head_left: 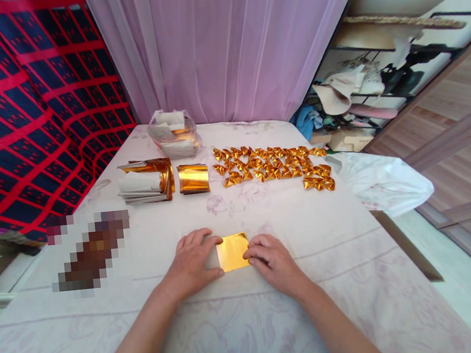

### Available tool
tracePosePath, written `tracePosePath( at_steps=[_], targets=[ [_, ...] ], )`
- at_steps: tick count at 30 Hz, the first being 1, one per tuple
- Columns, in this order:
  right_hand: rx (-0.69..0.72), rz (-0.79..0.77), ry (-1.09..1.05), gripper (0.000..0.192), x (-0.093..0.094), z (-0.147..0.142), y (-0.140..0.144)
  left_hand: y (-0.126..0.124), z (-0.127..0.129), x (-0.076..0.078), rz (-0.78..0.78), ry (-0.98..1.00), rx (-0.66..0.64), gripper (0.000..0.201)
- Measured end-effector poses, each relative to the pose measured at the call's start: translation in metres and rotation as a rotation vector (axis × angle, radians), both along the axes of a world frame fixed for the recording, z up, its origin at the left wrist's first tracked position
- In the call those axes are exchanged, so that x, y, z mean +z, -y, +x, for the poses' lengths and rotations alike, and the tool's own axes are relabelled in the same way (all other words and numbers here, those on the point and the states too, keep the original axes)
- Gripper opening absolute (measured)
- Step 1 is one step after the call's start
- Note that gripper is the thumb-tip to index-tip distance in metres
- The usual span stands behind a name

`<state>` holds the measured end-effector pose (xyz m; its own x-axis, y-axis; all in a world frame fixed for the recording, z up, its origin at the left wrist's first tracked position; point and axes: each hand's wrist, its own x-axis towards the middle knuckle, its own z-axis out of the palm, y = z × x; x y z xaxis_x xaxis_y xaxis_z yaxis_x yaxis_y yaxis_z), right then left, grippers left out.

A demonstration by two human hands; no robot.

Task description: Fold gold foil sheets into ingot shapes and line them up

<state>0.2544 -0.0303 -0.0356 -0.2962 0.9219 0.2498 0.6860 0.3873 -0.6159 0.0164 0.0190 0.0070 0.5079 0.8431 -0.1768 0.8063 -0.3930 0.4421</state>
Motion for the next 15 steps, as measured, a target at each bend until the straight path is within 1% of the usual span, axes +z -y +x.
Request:
tracePosePath(
  at_steps=[3,6,9,12,15],
  targets=[
    [-0.014,0.003,-0.001,0.022,0.001,-0.002,0.001,0.003,0.004,-0.001,0.031,0.02,0.013,0.055],
    [-0.04,0.001,-0.003,0.022,0.003,-0.005,0.002,0.009,0.014,-0.004,0.122,0.024,0.092,0.049],
    [-0.055,-0.003,0.014,0.021,0.005,-0.007,0.003,0.014,0.023,-0.008,0.21,0.011,0.139,0.05],
    [-0.058,-0.001,0.032,0.019,0.005,-0.007,0.003,0.015,0.025,-0.009,0.207,-0.008,0.129,0.052],
    [-0.038,0.01,0.024,0.019,0.004,-0.005,0.003,0.012,0.021,-0.005,0.161,-0.015,0.108,0.052]
  ],
)
